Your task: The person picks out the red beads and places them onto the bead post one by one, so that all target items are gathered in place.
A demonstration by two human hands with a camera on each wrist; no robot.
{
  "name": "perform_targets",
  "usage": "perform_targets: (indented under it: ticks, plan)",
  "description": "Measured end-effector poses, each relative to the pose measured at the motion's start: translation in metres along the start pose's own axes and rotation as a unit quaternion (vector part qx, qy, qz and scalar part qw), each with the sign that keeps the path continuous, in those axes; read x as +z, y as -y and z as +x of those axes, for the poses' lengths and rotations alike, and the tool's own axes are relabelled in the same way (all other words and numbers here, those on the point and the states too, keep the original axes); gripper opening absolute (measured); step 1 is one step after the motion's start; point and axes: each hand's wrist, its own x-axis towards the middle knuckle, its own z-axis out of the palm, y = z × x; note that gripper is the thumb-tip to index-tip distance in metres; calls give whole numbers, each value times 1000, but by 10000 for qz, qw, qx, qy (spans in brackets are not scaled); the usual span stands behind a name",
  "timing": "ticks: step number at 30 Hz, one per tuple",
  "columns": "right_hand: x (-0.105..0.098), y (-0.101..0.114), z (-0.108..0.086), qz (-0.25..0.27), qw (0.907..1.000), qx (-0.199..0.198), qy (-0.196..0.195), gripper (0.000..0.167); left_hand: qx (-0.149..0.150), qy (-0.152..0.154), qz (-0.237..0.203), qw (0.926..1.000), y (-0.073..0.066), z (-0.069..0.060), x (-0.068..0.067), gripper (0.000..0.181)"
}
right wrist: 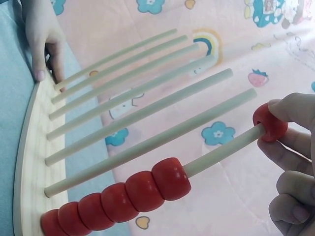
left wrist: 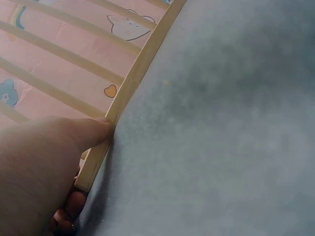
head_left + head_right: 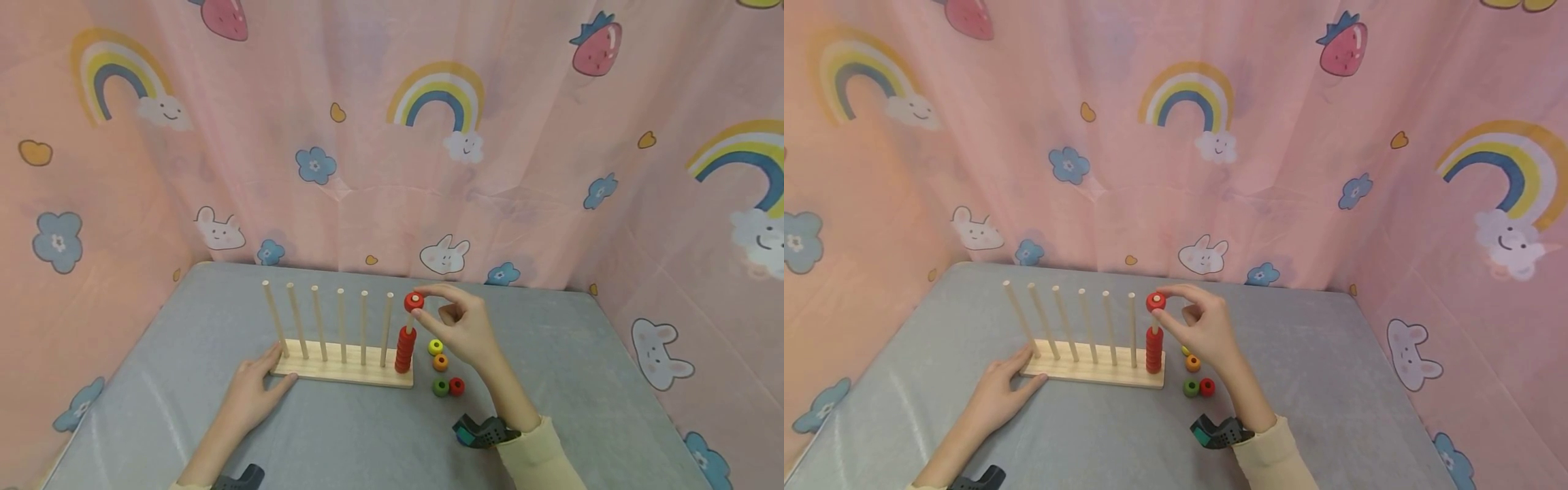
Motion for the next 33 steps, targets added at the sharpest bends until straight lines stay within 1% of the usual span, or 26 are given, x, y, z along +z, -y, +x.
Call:
perform_targets:
  ticks: [9,15,24,28,33]
  plan:
    - [0,0,0,173,9997,-148,66,33,-43,12,-9,10000,0,0,0,73]
    - [0,-1,-1,155,9997,-148,69,33,3,-43,-18,10000,0,-1,0,73]
    - [-2,-1,-2,175,9997,-156,85,32,-28,4,-17,10000,0,-1,0,74]
    - [-4,-5,-5,189,9996,-181,96,31,6,-60,-8,10000,0,-1,1,73]
    - [-8,-12,-10,379,9986,-357,64,32,48,-118,11,9999,0,-1,1,71]
